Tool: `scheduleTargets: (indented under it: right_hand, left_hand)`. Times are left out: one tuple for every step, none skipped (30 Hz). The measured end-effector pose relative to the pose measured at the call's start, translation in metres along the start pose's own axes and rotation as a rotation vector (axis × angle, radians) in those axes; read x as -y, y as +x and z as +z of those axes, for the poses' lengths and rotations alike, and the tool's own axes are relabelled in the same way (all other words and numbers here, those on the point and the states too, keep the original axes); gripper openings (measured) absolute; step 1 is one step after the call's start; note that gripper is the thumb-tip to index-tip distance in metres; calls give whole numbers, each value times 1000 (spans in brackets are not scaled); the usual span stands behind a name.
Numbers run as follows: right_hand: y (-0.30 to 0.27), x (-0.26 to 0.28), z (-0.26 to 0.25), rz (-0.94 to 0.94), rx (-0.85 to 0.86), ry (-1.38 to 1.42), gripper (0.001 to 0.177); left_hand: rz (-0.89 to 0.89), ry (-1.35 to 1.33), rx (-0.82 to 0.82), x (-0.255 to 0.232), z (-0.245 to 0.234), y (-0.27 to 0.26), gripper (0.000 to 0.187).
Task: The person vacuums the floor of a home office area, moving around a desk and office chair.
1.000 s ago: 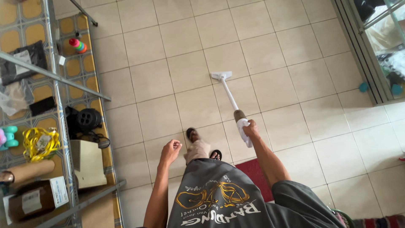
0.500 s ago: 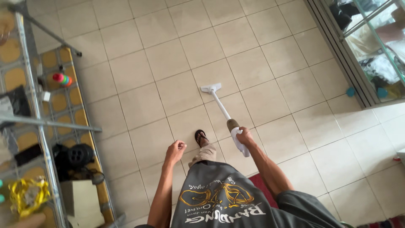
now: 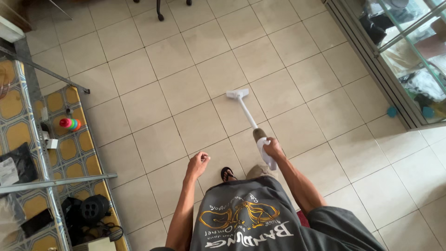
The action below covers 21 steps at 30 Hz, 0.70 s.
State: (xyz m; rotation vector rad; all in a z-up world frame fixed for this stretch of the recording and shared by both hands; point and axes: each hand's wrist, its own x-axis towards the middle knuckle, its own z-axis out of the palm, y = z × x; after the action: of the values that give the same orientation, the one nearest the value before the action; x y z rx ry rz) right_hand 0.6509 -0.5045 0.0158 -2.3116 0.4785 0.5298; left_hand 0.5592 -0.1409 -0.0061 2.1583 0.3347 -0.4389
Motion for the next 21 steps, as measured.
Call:
scheduleTargets:
  right_hand:
    - [11, 6, -2, 1, 3, -1, 52]
    - [23, 12, -4, 53, 30, 110, 53]
    - [36, 20, -6, 100, 54, 222, 55]
    - [48, 26, -8, 96, 54, 223, 55]
    - [63, 32, -14, 97, 40, 233, 55]
    - [79, 37, -20, 97, 26, 243, 55]
    - [96, 41, -26, 92, 23, 245, 55]
    - [112, 45, -32, 83, 24, 249, 55]
    - [132, 47, -38, 74, 23, 251, 55]
    - [153, 50, -43, 68, 20, 251, 55]
    - [171, 51, -45, 73, 24, 263, 56]
    - [191, 51, -50, 79, 28, 274, 57]
    - [212, 53, -55, 76, 29, 275, 57]
    - [230, 55, -59, 15, -25, 227, 57]
    - [252, 61, -71, -53, -86, 175, 56]
    - [276, 71, -85, -61, -92, 172, 56]
    - [288, 75, -94, 22, -46, 210, 57]
    - [297, 81, -101, 105, 0, 247, 59]
    - [311, 92, -109, 106, -7, 242, 59]
    - [326, 102, -117, 128, -2, 263, 59]
    - [334, 106, -124, 165, 5, 279, 59]
  left_hand:
    - [-3, 0, 0, -3, -1, 10, 30]
    - [-5, -1, -2, -7, -3, 20, 29]
    - [-2, -3, -8, -10, -6, 33, 29]
    - [0, -3, -13, -14, -8, 45, 29]
    - [-11, -18, -16, -20, -9, 57, 29]
    - [-21, -33, -19, -28, -9, 70, 29]
    - [-17, -32, -24, -35, -10, 84, 29]
    - [-20, -27, -28, -42, -12, 98, 29]
    - [-24, -24, -32, -49, -13, 114, 29]
    - [-19, -25, -36, -57, -14, 132, 29]
    - [-30, -27, -49, -63, -16, 146, 29]
    - [-41, -29, -62, -70, -18, 159, 28]
    - [-40, -28, -65, -82, -19, 175, 28]
    - [-43, -16, -88, -95, -19, 188, 28]
    - [-39, -12, -114, -109, -18, 208, 27]
    - [-31, -18, -120, -123, -21, 233, 27]
    - [-34, -10, -120, -133, -19, 249, 27]
    - [-37, -3, -119, -141, -16, 262, 27]
    - [-33, -9, -115, -151, -15, 280, 27]
    - [3, 2, -131, -159, -15, 299, 27]
    - [33, 12, -133, -166, -9, 311, 27]
